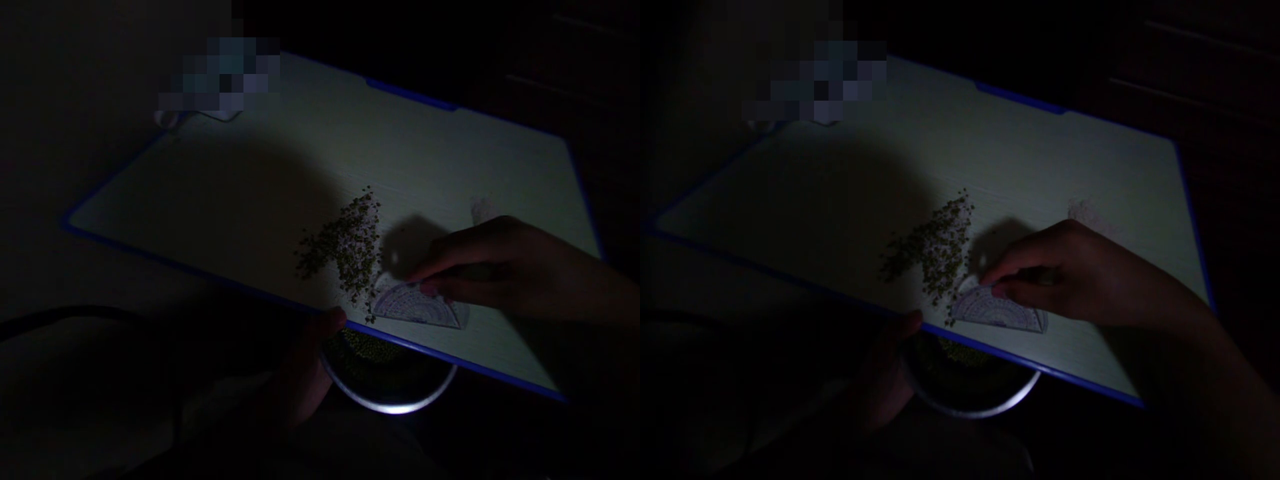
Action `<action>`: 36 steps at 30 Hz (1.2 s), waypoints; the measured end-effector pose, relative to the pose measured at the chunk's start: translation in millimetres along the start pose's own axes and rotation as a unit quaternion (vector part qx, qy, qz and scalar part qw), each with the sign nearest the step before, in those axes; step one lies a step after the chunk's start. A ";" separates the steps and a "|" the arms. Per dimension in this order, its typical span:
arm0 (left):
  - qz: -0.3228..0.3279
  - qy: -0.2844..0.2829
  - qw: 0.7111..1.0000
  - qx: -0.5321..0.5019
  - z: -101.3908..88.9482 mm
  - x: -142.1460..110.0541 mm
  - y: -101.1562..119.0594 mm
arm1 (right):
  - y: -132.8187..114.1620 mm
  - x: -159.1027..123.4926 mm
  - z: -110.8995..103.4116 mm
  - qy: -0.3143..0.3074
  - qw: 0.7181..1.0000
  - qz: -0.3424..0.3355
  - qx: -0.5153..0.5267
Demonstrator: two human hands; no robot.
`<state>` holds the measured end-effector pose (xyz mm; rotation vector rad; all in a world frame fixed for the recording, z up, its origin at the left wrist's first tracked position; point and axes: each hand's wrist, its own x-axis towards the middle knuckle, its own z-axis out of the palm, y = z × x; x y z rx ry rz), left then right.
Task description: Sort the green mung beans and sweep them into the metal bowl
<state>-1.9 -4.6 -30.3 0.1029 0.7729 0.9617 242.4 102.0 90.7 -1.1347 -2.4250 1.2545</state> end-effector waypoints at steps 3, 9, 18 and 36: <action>-0.002 -0.016 1.000 -0.002 -3.2 0.8 -1.5 | -1.2 0.4 1.2 0.029 1.000 -0.004 -0.005; 0.005 -0.024 1.000 -0.015 -2.1 -0.1 -1.5 | -3.9 4.1 2.6 0.014 1.000 -0.006 0.004; 0.011 -0.015 1.000 -0.013 -2.5 1.4 -2.1 | -3.2 1.9 -0.7 0.000 1.000 0.001 0.001; 0.006 -0.016 1.000 -0.022 -1.2 0.0 -0.8 | -5.1 3.0 0.3 -0.013 1.000 -0.008 0.008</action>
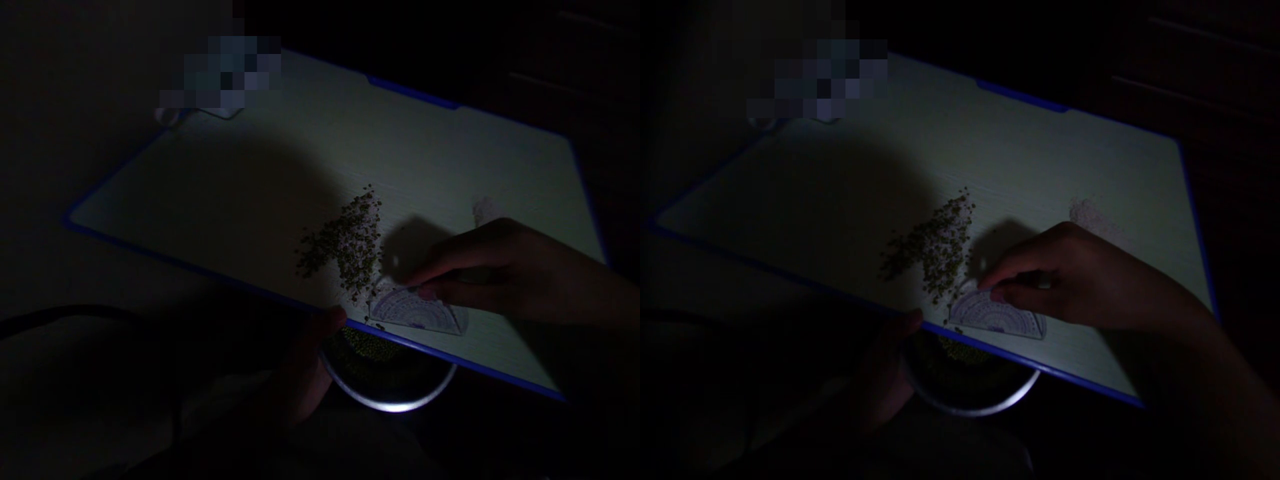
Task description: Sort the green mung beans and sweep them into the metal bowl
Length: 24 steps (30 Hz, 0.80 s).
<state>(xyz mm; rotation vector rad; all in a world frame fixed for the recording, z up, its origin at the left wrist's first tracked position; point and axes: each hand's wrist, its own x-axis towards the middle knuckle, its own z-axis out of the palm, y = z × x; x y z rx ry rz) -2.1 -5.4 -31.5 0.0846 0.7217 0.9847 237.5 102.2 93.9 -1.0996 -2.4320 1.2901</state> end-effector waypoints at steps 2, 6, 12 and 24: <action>0.002 -0.005 1.000 0.001 -1.0 0.1 0.0 | 0.7 -1.1 -0.8 -0.006 1.000 0.001 0.000; -0.001 -0.016 1.000 0.006 -2.8 1.4 -0.5 | -1.9 -0.5 -1.3 -0.013 1.000 -0.002 -0.003; 0.003 0.011 1.000 0.012 0.3 0.4 0.1 | -2.5 -2.0 -2.2 -0.020 1.000 -0.016 0.017; 0.006 -0.030 0.999 0.020 1.0 1.3 0.6 | -2.1 0.6 3.6 0.009 1.000 0.024 -0.007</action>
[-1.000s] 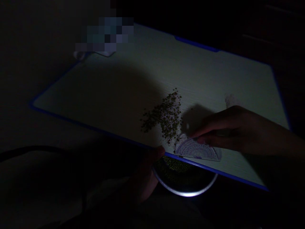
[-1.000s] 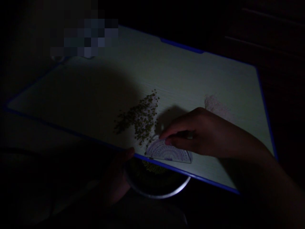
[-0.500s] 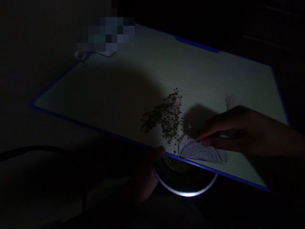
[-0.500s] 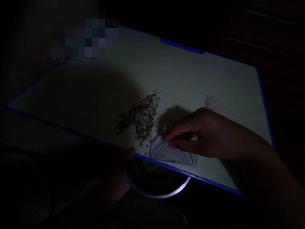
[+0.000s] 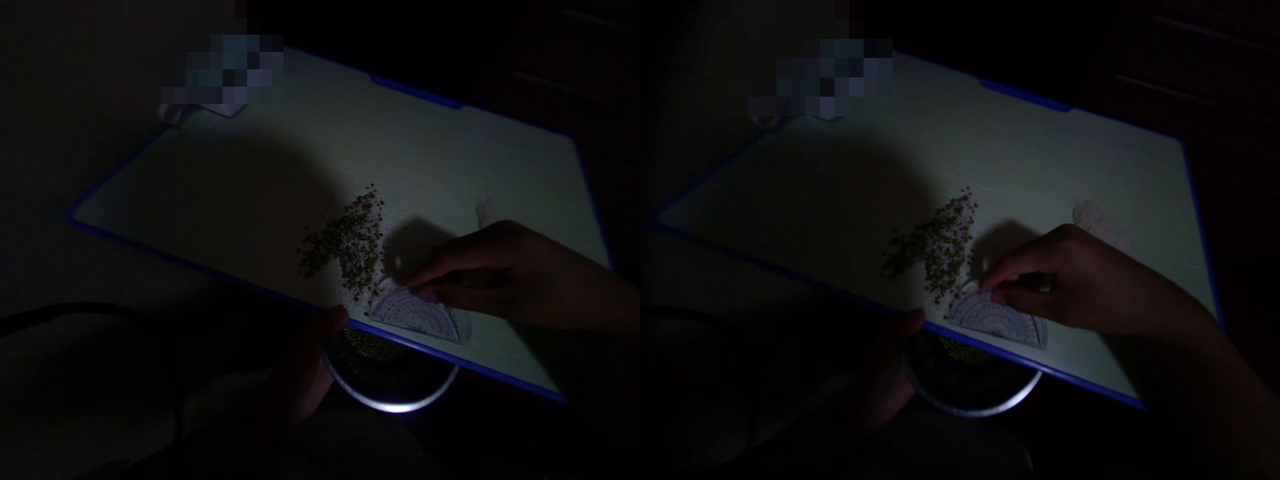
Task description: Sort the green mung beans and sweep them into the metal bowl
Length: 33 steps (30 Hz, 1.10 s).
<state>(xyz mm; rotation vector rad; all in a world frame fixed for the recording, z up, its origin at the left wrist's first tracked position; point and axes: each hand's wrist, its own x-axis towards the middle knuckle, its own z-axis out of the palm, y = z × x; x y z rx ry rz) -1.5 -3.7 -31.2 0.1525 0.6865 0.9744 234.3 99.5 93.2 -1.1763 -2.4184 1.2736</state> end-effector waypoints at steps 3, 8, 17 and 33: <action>-0.003 -0.011 1.000 -0.003 0.4 -0.9 0.5 | 5.8 -4.9 -5.3 0.014 1.000 0.015 -0.010; -0.001 -0.002 1.000 -0.005 1.6 -0.5 1.3 | 4.9 -6.7 -5.1 0.035 0.999 -0.001 -0.018; -0.003 -0.014 1.000 0.001 1.4 0.8 0.4 | -0.5 -0.1 2.0 0.023 0.999 -0.022 -0.009; -0.011 0.029 1.000 -0.004 1.7 -1.6 2.2 | -1.7 0.8 2.1 -0.012 0.997 -0.073 -0.001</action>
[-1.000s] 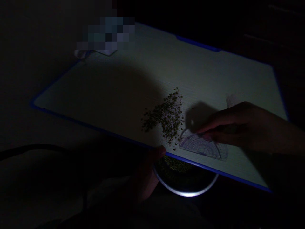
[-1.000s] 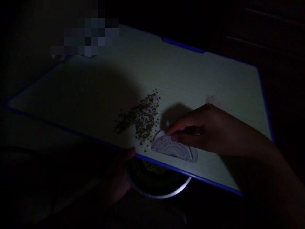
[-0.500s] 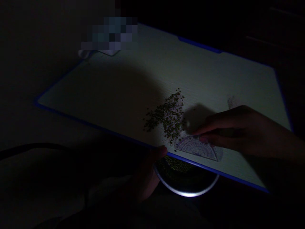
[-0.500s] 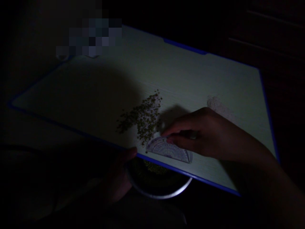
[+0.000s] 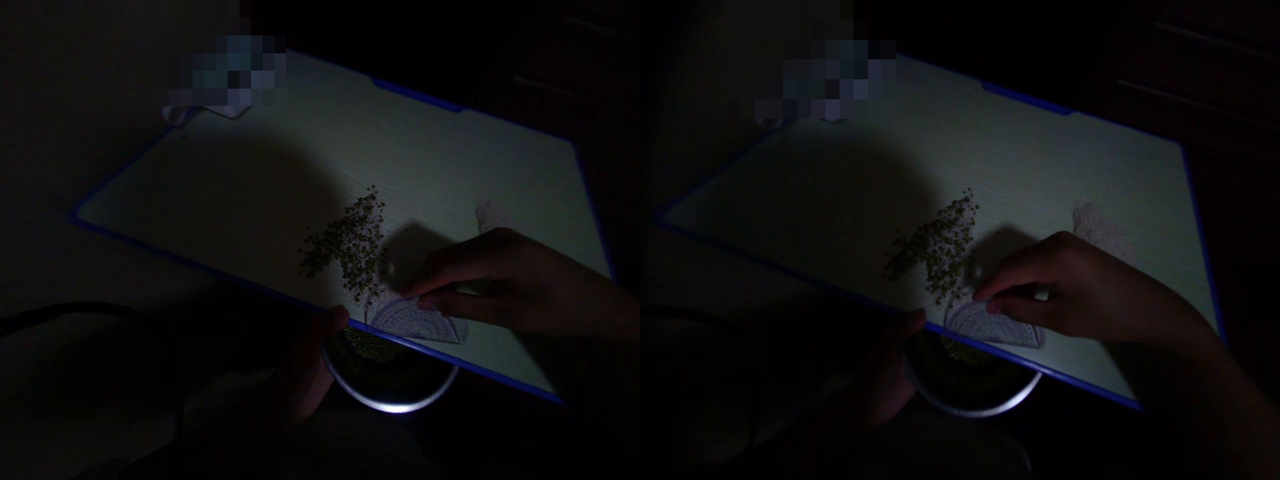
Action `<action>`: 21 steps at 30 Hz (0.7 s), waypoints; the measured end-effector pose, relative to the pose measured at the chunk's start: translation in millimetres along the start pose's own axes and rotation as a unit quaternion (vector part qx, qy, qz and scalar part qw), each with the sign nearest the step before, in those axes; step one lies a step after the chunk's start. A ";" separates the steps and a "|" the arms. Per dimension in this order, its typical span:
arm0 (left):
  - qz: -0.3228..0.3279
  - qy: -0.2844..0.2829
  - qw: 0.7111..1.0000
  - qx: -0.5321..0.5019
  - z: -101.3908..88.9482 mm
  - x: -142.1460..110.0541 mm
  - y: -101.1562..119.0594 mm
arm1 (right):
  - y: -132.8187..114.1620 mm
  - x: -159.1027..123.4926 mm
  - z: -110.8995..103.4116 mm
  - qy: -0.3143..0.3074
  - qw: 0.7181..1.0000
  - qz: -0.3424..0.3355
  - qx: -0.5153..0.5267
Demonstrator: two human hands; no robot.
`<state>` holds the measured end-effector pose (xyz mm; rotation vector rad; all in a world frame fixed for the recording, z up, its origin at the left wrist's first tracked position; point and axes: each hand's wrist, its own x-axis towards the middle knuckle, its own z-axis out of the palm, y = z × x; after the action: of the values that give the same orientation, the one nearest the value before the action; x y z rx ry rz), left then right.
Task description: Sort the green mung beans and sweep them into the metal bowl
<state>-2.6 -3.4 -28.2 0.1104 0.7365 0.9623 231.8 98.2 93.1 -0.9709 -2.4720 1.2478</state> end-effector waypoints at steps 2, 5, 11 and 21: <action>-0.003 0.002 1.000 -0.001 -0.6 0.4 0.0 | 0.7 -4.5 -5.5 0.017 1.000 0.005 -0.014; 0.010 -0.003 1.000 -0.002 -1.9 2.2 -1.2 | 2.2 -12.0 -16.0 0.082 0.995 0.029 -0.053; 0.029 -0.024 0.999 -0.005 -2.7 4.8 -2.4 | 11.9 -15.6 -21.1 0.119 0.987 0.067 -0.080; 0.010 -0.009 1.000 -0.001 -4.3 2.6 -3.2 | 7.4 -13.1 -19.1 0.086 0.991 0.065 -0.077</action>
<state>-2.1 -4.2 -34.0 0.1248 0.7192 0.9808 253.9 105.2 100.6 -1.2401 -2.4302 0.9724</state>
